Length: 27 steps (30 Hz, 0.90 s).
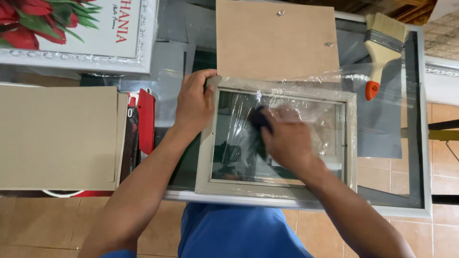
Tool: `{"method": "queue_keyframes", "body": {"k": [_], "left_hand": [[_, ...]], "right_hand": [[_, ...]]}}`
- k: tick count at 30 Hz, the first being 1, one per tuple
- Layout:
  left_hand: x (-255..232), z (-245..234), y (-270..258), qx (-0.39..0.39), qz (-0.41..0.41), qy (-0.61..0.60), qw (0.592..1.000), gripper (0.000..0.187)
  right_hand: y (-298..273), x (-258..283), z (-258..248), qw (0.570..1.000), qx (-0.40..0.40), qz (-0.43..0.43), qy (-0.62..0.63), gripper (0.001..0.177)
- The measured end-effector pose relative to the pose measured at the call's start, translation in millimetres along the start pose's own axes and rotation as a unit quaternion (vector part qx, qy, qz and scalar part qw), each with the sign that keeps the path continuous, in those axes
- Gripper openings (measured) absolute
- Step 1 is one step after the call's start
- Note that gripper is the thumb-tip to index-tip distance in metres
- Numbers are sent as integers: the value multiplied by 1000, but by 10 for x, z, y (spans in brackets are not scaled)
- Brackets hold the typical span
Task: Cleaning a picture frame glass and frame using a brush and a cloth.
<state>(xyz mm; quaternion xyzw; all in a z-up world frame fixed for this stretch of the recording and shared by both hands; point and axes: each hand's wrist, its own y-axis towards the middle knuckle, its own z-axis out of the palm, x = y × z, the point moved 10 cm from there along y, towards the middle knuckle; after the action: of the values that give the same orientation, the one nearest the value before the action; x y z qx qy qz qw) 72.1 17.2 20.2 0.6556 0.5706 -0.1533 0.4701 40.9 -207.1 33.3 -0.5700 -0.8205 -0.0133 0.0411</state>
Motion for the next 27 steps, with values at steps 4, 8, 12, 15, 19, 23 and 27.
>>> {"method": "queue_keyframes", "body": {"k": [4, 8, 12, 15, 19, 23, 27], "left_hand": [[-61, -27, -7, 15, -7, -25, 1000, 32], [-45, -11, 12, 9, 16, -9, 1000, 30], [-142, -6, 39, 24, 32, 24, 999, 26], [-216, -26, 25, 27, 77, 41, 996, 22], [-243, 13, 12, 30, 96, 73, 992, 22], [-194, 41, 25, 41, 51, 85, 994, 33], [-118, 61, 56, 22, 59, 52, 997, 18]], "right_hand": [[594, 545, 192, 992, 19, -105, 74, 41], [501, 758, 132, 980, 40, -180, 78, 44], [-570, 993, -164, 943, 25, -320, 89, 39], [-699, 413, -37, 971, 67, -187, 136, 42], [-876, -870, -41, 994, 60, 66, 60, 48], [-731, -1080, -179, 957, 81, 272, 51, 39], [-71, -58, 190, 994, 20, 102, 32, 37]]}}
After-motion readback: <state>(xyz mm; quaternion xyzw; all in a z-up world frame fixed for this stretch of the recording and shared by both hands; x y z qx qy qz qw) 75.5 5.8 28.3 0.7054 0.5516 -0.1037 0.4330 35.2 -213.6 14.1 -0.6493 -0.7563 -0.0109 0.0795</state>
